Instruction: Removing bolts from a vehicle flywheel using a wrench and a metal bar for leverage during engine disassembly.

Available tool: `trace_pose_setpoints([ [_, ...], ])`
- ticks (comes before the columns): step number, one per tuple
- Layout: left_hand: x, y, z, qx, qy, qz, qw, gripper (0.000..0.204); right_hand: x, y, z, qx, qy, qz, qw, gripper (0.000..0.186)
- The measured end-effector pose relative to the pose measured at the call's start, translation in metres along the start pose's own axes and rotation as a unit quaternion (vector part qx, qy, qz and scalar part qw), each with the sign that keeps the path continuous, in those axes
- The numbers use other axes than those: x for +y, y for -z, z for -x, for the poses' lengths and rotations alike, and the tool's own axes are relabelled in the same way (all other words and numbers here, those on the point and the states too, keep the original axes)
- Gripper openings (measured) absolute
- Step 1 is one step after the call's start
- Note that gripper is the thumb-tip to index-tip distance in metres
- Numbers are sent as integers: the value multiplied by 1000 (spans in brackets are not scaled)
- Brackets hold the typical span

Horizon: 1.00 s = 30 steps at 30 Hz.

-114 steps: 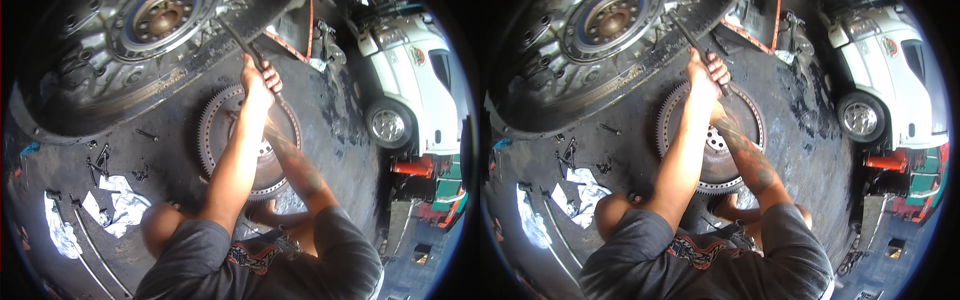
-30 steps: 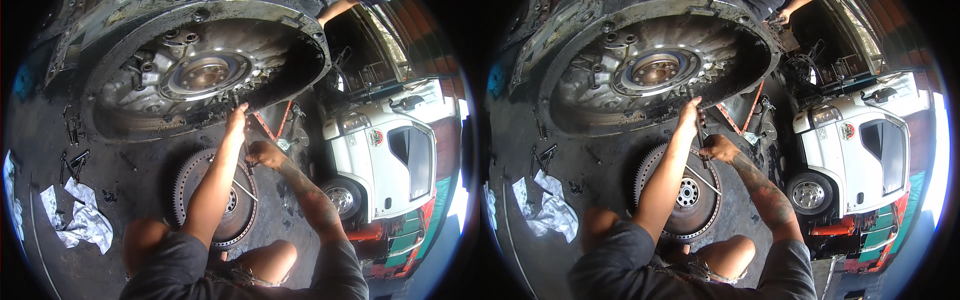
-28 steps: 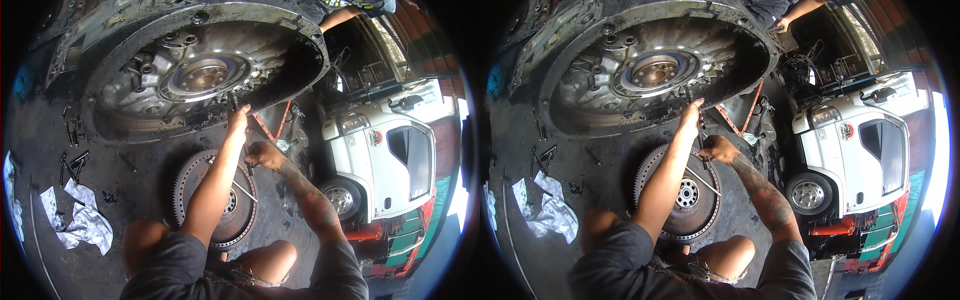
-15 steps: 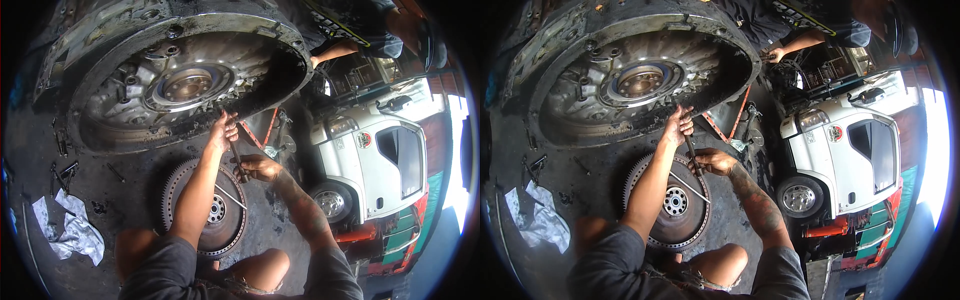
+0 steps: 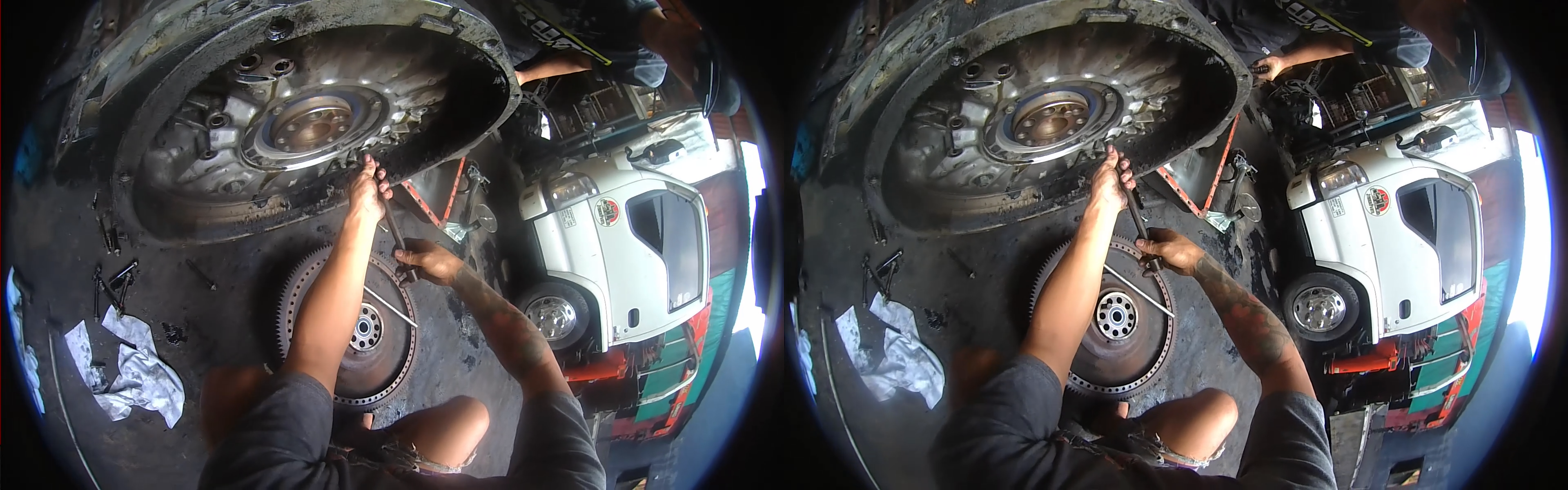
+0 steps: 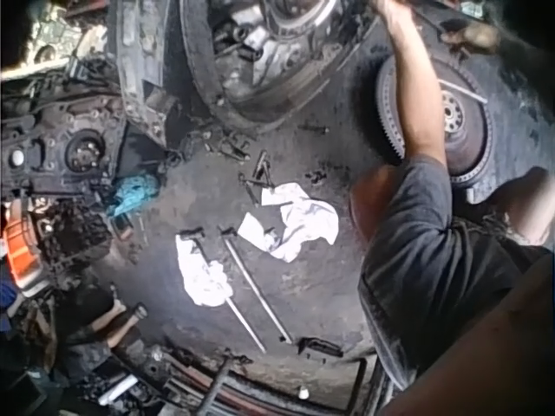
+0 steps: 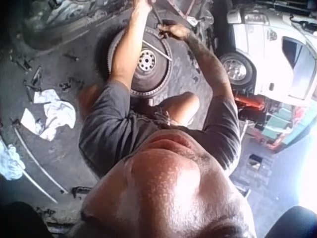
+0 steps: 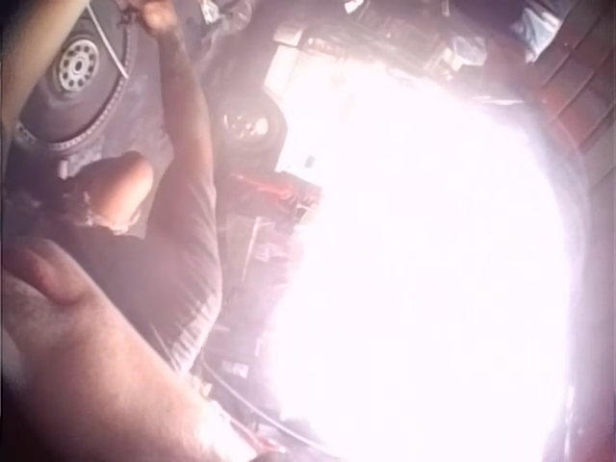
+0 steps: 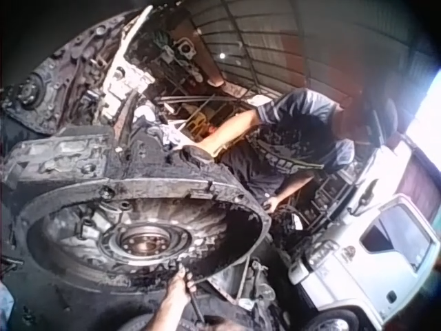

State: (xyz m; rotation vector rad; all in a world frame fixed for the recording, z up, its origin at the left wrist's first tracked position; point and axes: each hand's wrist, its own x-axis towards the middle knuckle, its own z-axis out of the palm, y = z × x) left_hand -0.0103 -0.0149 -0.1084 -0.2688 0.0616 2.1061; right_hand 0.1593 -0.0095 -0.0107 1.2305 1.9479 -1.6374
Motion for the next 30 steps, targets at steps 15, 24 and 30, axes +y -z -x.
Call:
trace_pose_setpoints([
  [15,0,-1,16,26,-16,2,1000,46,16,13,2,-141,31,-80,986,27],
  [24,-10,9,11,-68,21,74,995,44,8,16,4,-183,10,-90,979,42],
  [30,-11,35,1,-272,52,198,940,44,13,0,3,-117,4,-3,993,37],
])
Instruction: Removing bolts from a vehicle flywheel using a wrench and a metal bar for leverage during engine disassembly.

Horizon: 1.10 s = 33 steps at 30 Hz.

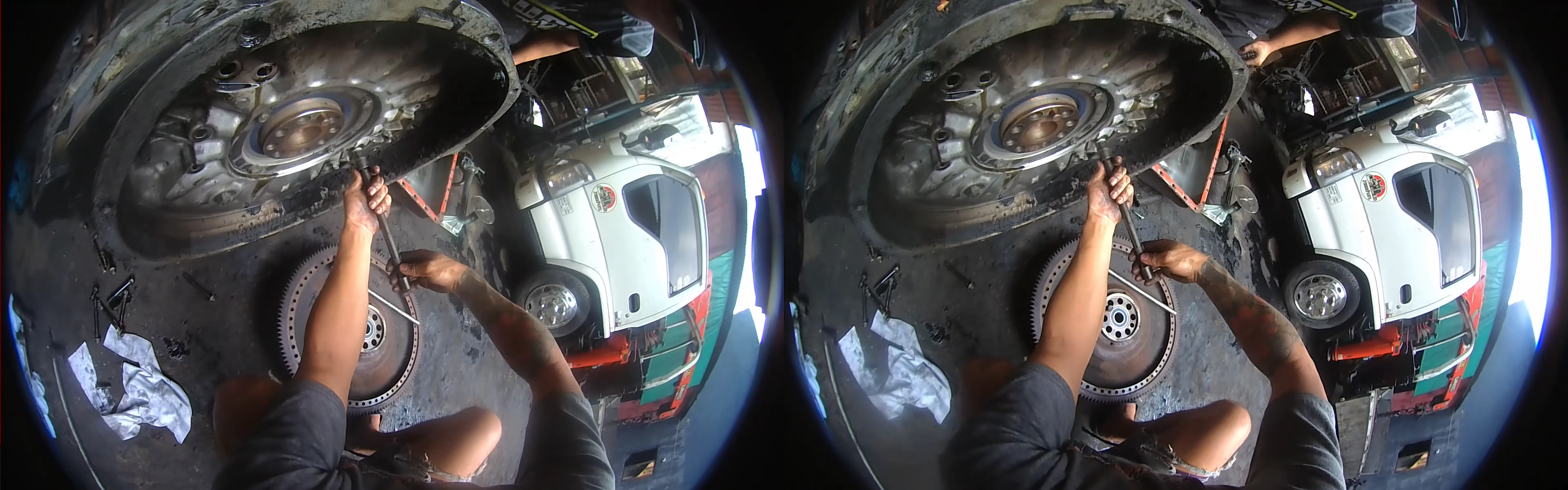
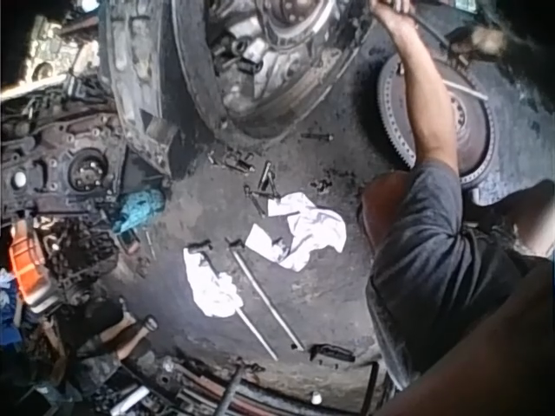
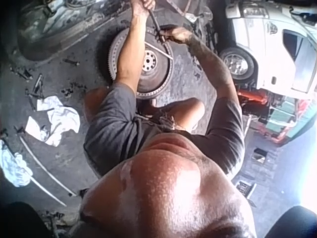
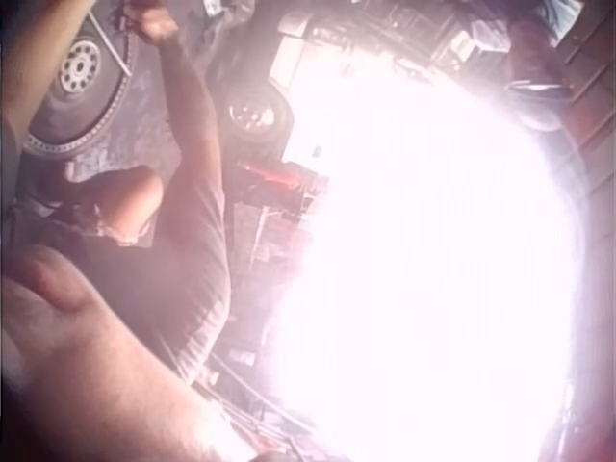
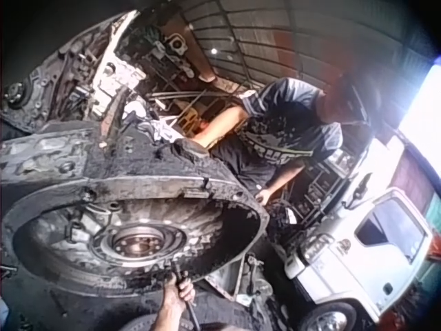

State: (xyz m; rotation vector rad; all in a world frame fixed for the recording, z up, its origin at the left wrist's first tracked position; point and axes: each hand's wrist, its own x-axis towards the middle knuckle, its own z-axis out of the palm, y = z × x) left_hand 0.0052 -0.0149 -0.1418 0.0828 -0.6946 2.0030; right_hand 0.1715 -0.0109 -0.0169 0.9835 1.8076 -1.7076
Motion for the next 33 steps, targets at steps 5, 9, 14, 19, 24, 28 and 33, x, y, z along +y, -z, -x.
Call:
trace_pose_setpoints([
  [5,-4,-16,-4,206,-29,-108,972,45,-2,-2,-8,178,2,154,972,26],
  [9,-21,-47,6,400,-57,-264,876,36,-5,-19,-5,245,18,182,952,23],
  [14,-28,-49,13,399,-45,-270,875,34,16,-47,-6,217,92,-94,967,27],
  [19,-14,-8,24,18,15,34,999,37,53,-64,-18,3,173,-510,843,35],
  [24,-14,-2,25,31,-3,15,999,39,42,-58,-13,87,130,-460,874,26],
  [28,-28,-30,21,365,-55,-220,903,36,31,-43,-6,329,103,-29,938,21],
  [33,-40,-43,17,410,-100,-362,831,30,27,-51,-13,424,135,162,881,18],
])
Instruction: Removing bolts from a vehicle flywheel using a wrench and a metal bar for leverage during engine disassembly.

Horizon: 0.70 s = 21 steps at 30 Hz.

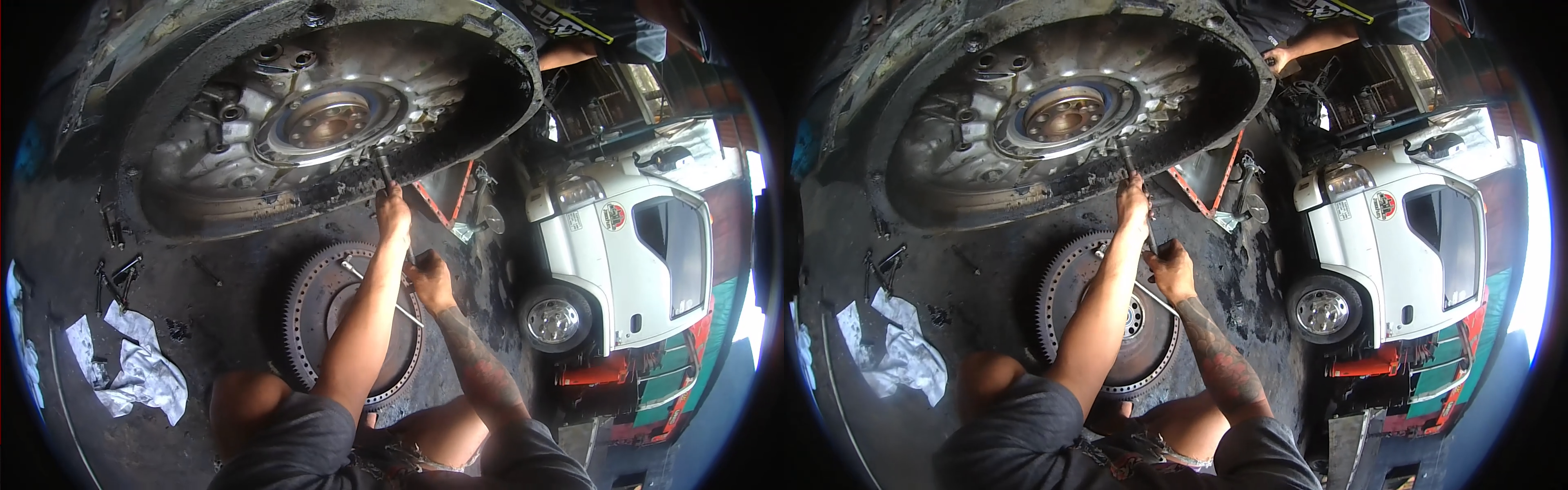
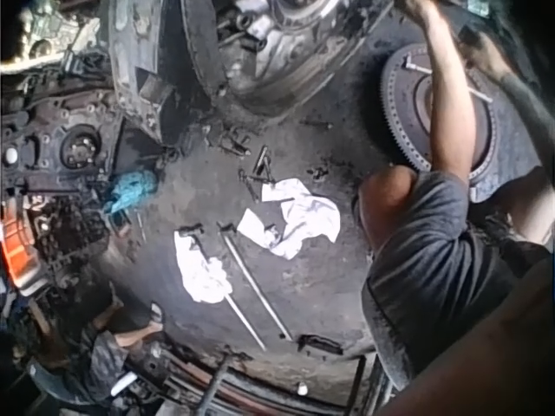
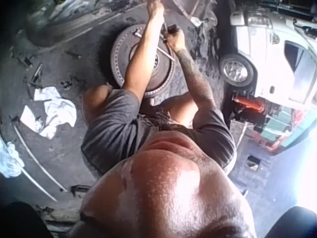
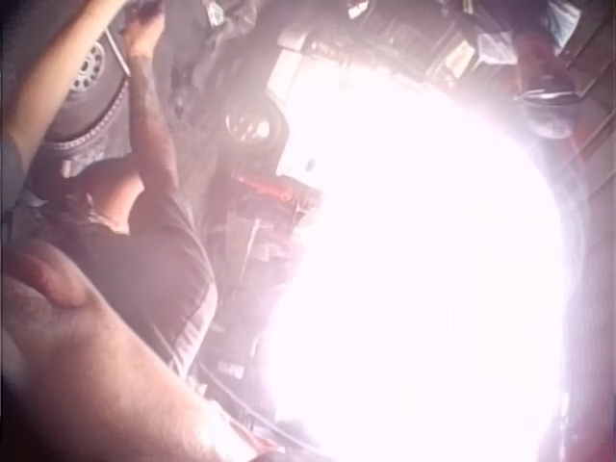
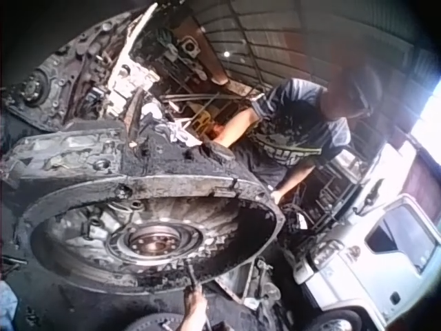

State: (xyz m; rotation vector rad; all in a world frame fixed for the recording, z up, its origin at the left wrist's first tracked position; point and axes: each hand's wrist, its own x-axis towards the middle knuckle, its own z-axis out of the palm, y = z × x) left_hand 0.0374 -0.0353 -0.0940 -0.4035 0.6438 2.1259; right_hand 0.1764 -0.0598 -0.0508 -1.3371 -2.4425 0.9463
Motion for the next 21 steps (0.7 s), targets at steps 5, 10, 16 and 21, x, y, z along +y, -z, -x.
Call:
trace_pose_setpoints([
  [5,9,7,-4,-98,155,106,977,46,-4,12,-5,-122,-114,-125,978,24],
  [10,-3,34,-24,-404,161,297,850,53,-17,36,-19,-309,-177,-278,892,33],
  [16,3,15,-9,-203,170,220,939,51,-12,41,-46,-274,-93,3,957,37],
  [21,11,-1,-8,-3,75,3,997,50,-7,22,-39,-187,-22,159,969,46],
])
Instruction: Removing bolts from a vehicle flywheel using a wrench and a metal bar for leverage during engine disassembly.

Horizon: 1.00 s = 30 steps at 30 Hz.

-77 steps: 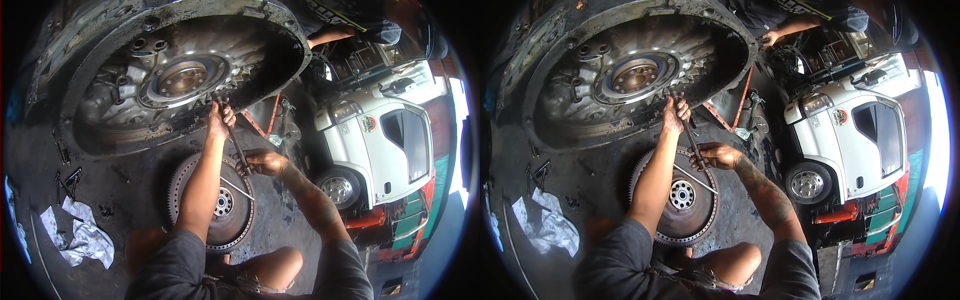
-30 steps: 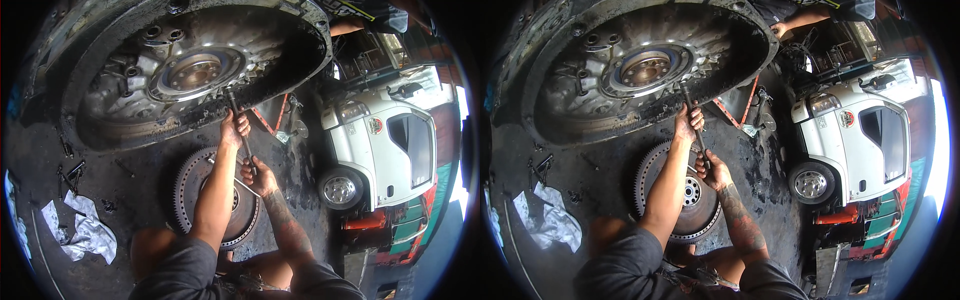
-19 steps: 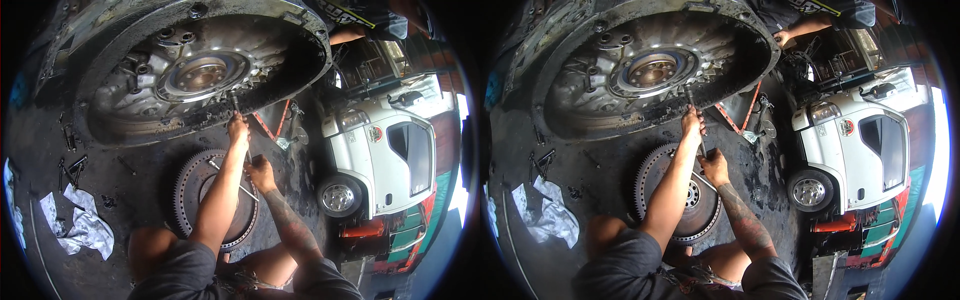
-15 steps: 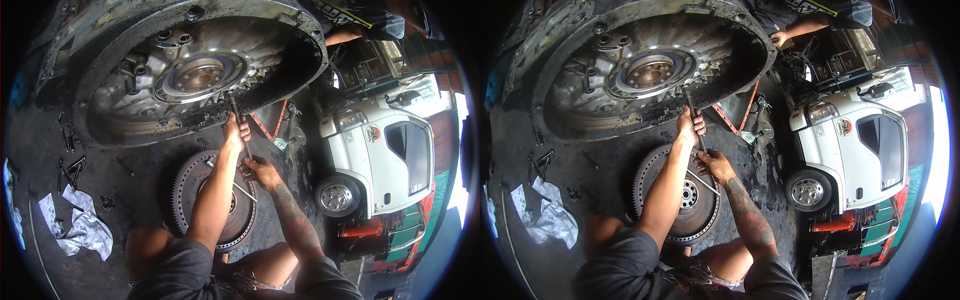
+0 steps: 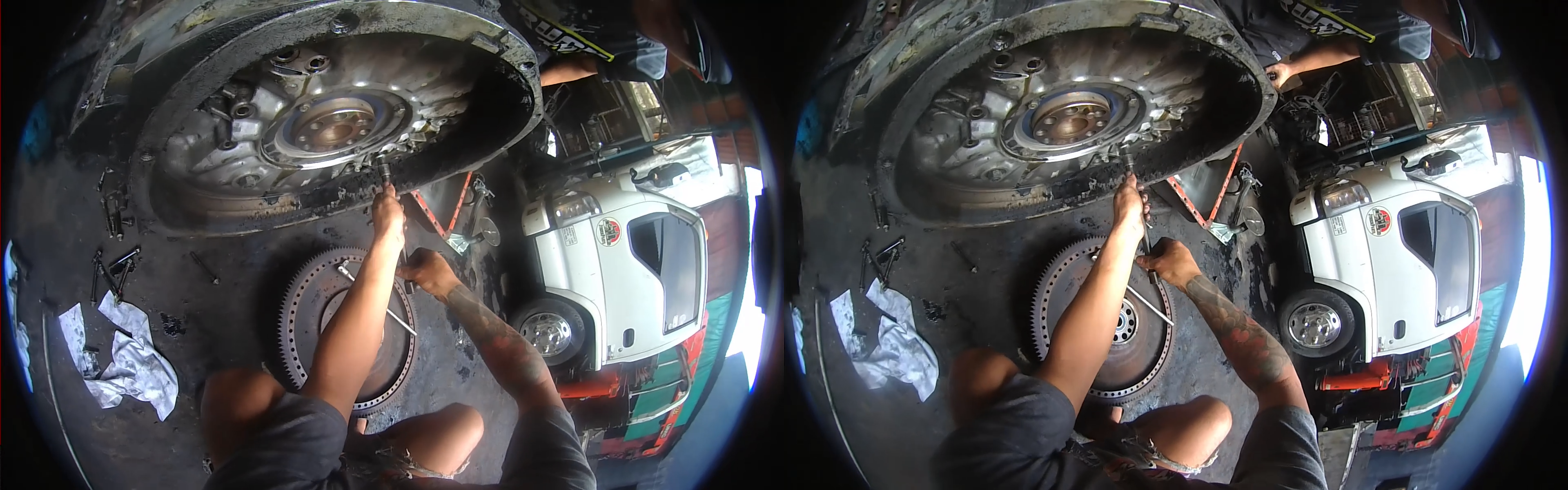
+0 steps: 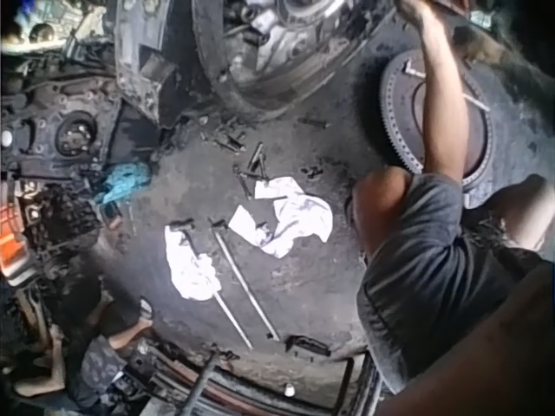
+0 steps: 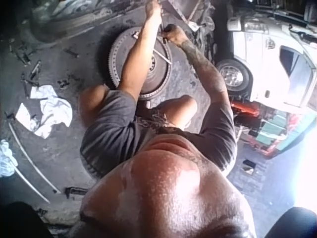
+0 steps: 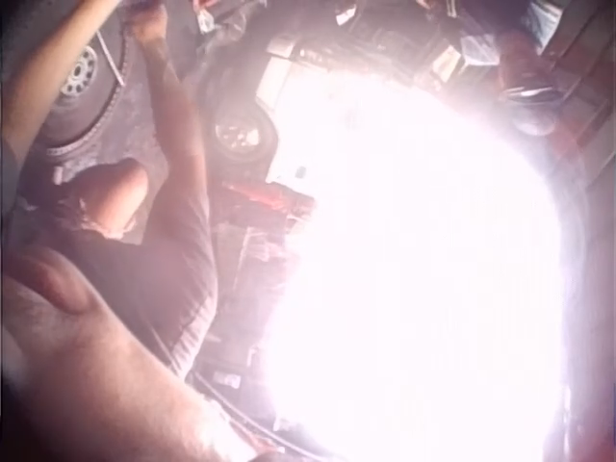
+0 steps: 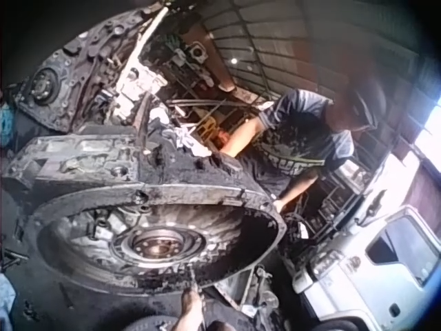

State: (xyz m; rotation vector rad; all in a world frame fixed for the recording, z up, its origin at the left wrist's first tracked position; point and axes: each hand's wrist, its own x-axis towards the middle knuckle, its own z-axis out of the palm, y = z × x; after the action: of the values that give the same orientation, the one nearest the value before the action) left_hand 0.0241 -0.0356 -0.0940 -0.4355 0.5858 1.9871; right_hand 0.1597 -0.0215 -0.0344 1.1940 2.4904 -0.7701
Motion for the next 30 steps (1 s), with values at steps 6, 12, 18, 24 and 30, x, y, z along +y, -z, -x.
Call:
trace_pose_setpoints([
  [6,6,1,-8,-89,121,102,983,61,-10,19,19,-147,-31,-328,933,25],
  [12,-2,19,-19,-318,103,204,920,62,-13,34,4,-168,-27,-172,970,28],
  [18,-2,-2,-4,-39,-16,-6,999,40,-11,18,-2,3,36,172,984,48],
  [24,10,-4,0,-35,30,-52,998,33,-11,10,14,-25,26,44,998,41],
  [30,9,21,-19,-251,83,73,962,29,-4,16,17,-172,2,-284,943,37],
])
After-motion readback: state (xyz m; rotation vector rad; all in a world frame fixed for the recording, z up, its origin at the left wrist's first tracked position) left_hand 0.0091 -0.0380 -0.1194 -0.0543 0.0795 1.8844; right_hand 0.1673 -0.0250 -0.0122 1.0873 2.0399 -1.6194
